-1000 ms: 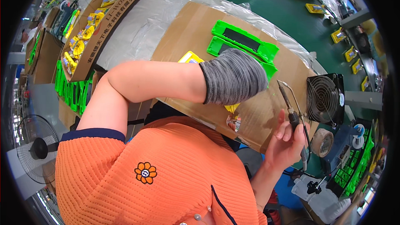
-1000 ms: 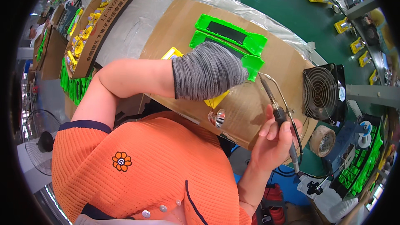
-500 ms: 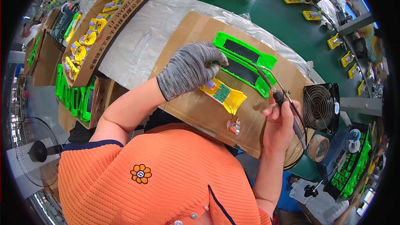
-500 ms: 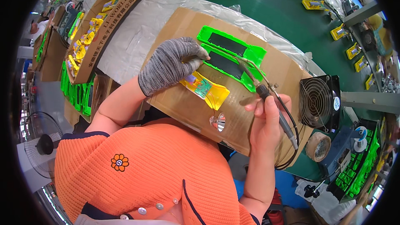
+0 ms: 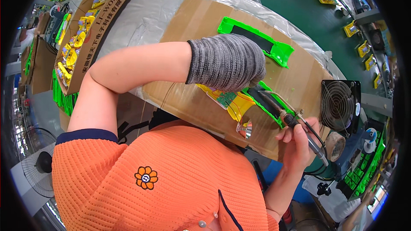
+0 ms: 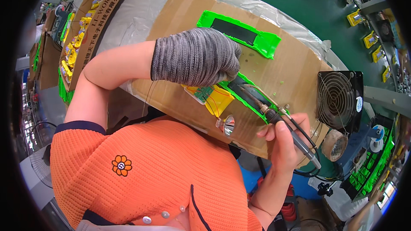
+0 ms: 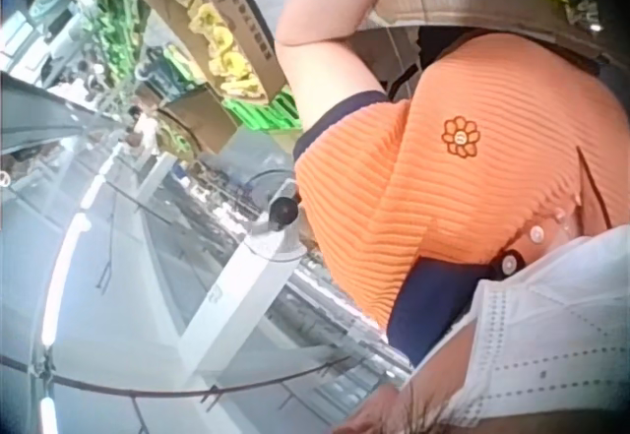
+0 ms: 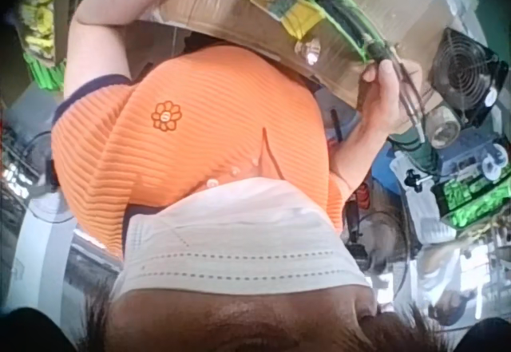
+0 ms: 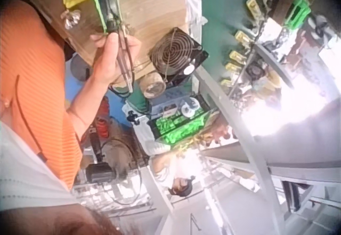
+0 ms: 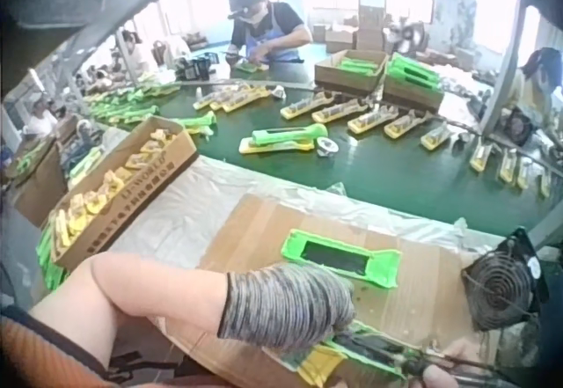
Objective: Soldering wires onto electronic components in a factory assembly line.
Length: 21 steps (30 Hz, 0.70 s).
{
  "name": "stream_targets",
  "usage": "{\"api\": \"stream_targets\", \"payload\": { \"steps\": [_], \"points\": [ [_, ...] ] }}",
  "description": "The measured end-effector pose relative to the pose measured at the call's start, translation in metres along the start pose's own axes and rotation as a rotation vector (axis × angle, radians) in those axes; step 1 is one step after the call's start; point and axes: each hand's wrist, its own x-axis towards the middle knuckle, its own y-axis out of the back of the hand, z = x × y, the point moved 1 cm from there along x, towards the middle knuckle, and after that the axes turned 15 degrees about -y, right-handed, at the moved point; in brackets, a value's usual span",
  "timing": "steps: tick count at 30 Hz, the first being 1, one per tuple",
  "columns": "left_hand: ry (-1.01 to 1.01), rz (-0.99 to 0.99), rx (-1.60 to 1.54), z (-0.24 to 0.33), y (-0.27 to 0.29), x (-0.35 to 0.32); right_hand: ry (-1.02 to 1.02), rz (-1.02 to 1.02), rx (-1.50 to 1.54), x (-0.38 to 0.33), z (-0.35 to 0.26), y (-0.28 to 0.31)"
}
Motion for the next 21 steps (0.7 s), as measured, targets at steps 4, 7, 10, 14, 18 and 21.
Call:
{"api": "stream_targets", "payload": {
  "steps": [4, 7, 10, 14, 18, 21],
  "points": [
    [-0.003, -0.045, 0.034, -0.0005, -0.0006, 0.0022, -0.054, -0.045, 0.012, 0.0035, 0.0039, -0.0029],
    [-0.019, 0.002, -0.024, -0.002, -0.0015, 0.0018, -0.065, -0.049, -0.003, 0.0045, 0.0038, -0.0028],
    [-0.032, -0.029, -0.053, -0.0026, -0.0031, 0.0032, -0.085, -0.038, -0.023, 0.0043, 0.0033, -0.0047],
    [-0.032, 0.001, -0.06, -0.0012, -0.0033, 0.0035, -0.104, -0.039, -0.005, 0.0047, 0.0017, -0.0087],
    [-0.018, -0.033, -0.031, -0.0008, -0.0028, 0.0041, -0.103, -0.031, -0.036, 0.006, -0.0003, -0.0108],
    [-0.031, -0.032, -0.033, -0.0001, -0.0013, 0.0055, -0.127, -0.023, -0.023, 0.0065, -0.001, -0.0107]
  ]
}}
